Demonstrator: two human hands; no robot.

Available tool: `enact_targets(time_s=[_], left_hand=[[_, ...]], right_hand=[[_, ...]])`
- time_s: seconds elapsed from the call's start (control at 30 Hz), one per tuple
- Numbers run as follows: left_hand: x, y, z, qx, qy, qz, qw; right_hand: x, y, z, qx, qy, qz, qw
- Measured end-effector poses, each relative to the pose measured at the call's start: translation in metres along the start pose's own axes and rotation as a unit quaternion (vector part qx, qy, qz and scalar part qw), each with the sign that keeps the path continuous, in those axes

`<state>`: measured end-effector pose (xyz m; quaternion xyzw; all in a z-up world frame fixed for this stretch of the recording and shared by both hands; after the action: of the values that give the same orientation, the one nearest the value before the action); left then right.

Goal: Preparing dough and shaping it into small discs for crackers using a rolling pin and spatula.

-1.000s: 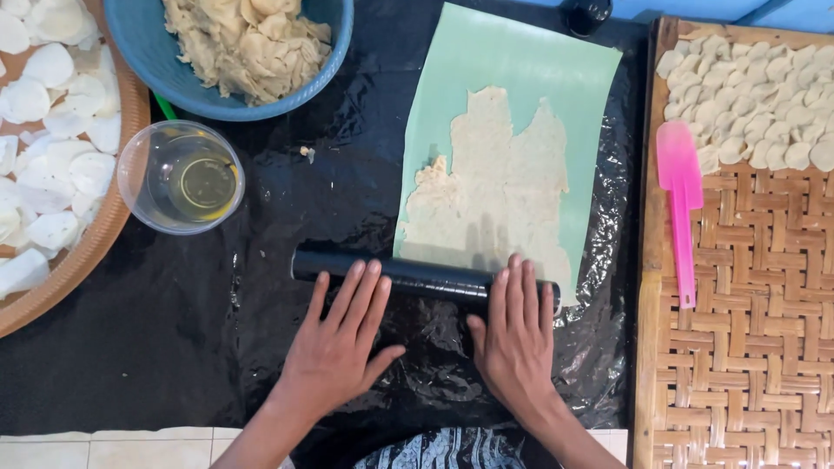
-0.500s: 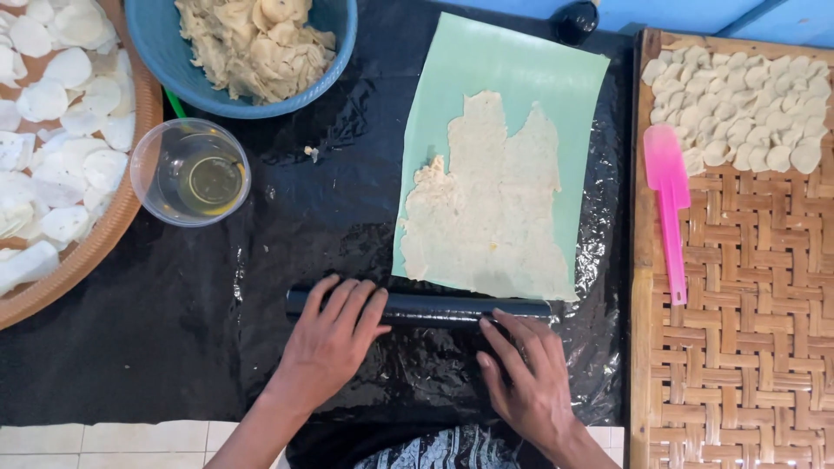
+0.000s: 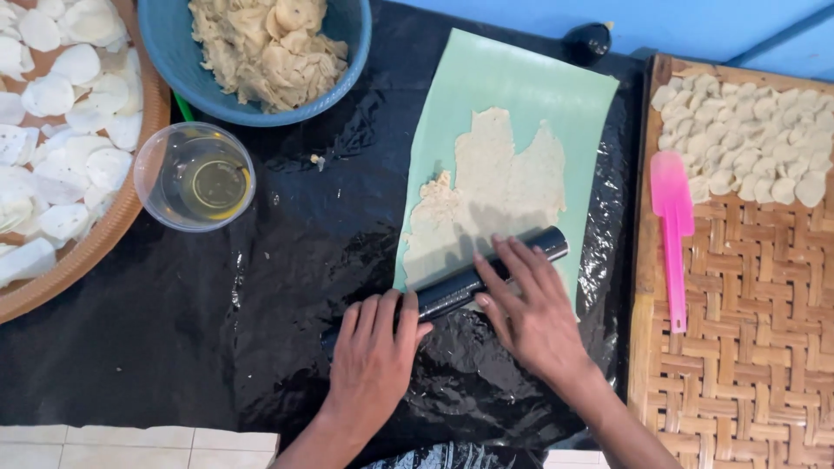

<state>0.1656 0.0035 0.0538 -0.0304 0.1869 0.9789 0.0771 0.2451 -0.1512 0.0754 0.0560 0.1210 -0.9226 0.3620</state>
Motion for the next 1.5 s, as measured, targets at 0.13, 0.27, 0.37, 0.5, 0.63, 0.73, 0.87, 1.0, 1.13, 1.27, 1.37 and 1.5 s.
enact_targets(time_s=[0.13,0.27,0.37,0.5,0.63,0.73,0.87,1.0,1.13,1.27,1.37,1.5], left_hand=[[-0.001,-0.008,-0.015,-0.031,0.005,0.050,0.998],[-0.018,-0.027,-0.008,-0.082,0.016,0.109,0.990],[-0.035,-0.044,0.002,-0.097,0.023,0.131,0.986],[-0.058,-0.069,0.021,-0.114,0.053,0.127,0.984],[-0.059,-0.066,0.041,-0.137,0.092,0.100,0.981],[-0.054,-0.062,0.039,-0.077,0.063,0.069,0.993],[-0.052,-0.062,0.035,-0.024,0.026,0.016,0.999],[-0.052,-0.044,0.058,-0.035,0.045,-0.053,0.997],[-0.033,-0.022,0.048,-0.049,0.057,-0.083,0.994],[-0.022,-0.020,0.009,-0.038,0.008,-0.063,0.997],[-0.028,-0.024,-0.003,-0.039,-0.006,-0.014,0.999],[-0.067,-0.046,-0.001,-0.067,-0.015,0.050,0.996]], right_hand=[[-0.025,0.000,-0.027,-0.027,-0.085,-0.009,0.996],[-0.056,-0.002,-0.039,-0.016,-0.102,-0.015,0.995],[-0.078,0.000,-0.048,-0.005,-0.095,-0.023,0.995],[-0.110,0.006,-0.063,0.037,-0.092,-0.034,0.995],[-0.134,0.010,-0.070,-0.001,-0.095,-0.050,0.994],[-0.141,0.012,-0.071,-0.008,-0.068,-0.064,0.996],[-0.139,0.020,-0.051,-0.119,0.054,-0.124,0.984],[-0.112,0.018,-0.003,-0.191,0.102,-0.124,0.968],[-0.053,0.003,0.015,-0.093,0.048,-0.100,0.989],[-0.015,0.009,-0.018,-0.035,-0.025,-0.096,0.994],[-0.015,0.014,-0.034,-0.027,-0.070,-0.102,0.992],[-0.049,0.029,-0.051,0.007,-0.085,-0.108,0.990]])
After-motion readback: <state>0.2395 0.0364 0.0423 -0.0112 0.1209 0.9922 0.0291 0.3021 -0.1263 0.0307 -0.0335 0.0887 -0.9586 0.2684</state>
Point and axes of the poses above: each hand's wrist, its own x-axis away from the middle knuckle, its own z-axis out of the back of the hand, y = z × x, the point moved 8 cm from there along -x, towards the middle knuckle, and after that the axes turned 2 degrees about -y, right-handed, at the moved point
